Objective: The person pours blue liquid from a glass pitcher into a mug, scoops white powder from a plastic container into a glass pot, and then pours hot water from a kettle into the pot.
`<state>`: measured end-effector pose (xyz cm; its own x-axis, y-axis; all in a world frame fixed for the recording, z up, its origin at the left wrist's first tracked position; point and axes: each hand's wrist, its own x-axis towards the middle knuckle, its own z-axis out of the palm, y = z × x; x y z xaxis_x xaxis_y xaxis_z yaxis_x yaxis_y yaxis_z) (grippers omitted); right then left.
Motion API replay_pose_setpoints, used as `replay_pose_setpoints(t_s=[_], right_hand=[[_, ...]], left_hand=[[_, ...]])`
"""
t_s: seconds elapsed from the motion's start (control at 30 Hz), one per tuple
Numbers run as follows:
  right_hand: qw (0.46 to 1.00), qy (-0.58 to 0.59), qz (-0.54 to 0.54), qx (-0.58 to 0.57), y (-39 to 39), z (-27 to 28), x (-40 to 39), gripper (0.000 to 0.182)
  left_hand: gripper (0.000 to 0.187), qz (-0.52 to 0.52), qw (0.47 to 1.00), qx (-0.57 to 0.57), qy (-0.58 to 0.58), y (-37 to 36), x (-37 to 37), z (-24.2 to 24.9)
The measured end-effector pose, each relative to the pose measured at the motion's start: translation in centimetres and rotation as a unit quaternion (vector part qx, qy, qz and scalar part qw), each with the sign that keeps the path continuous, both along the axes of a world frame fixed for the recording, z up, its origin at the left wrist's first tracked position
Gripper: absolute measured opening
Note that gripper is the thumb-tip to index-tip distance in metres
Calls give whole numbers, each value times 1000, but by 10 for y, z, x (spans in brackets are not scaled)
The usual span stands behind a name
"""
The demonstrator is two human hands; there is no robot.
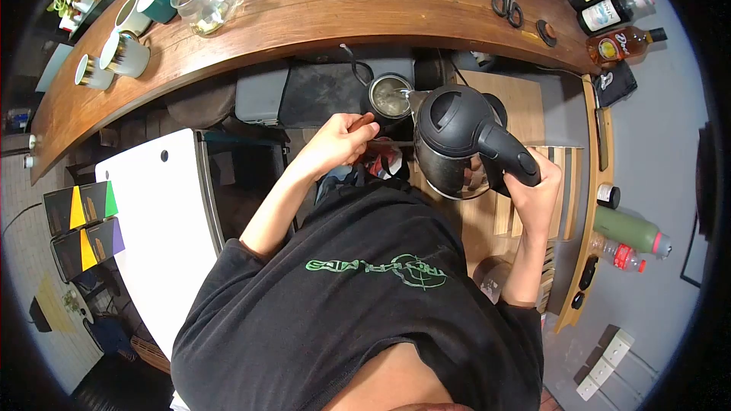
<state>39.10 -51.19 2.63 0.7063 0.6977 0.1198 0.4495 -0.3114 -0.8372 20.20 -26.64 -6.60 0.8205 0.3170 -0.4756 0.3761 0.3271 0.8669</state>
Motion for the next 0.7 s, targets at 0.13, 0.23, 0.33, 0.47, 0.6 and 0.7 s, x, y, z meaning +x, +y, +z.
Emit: replay_pose_setpoints(t_s=[0.13, 0.23, 0.33, 0.47, 0.6, 0.7], right_hand=[[1000, -5, 3, -5, -2, 1, 1, 12], [1000, -2, 5, -5, -5, 0, 3, 12], [1000, 1, 6, -5, -5, 1, 2, 11], [1000, 13, 5, 2, -7, -3, 3, 12], [1000, -7, 14, -6, -8, -8, 6, 13], [1000, 14, 11, 16, -14, -25, 11, 16]], left_hand=[[22, -2, 1000, -3, -1, -1, 0, 0], [21, 1, 1000, -24, -3, -1, 0, -1], [20, -3, 1000, -24, -1, -2, 0, 0], [19, 4, 999, -38, -3, -3, -1, 0], [19, 13, 998, -65, -6, -4, -4, 2], [21, 21, 997, -73, -8, -3, -6, -2]])
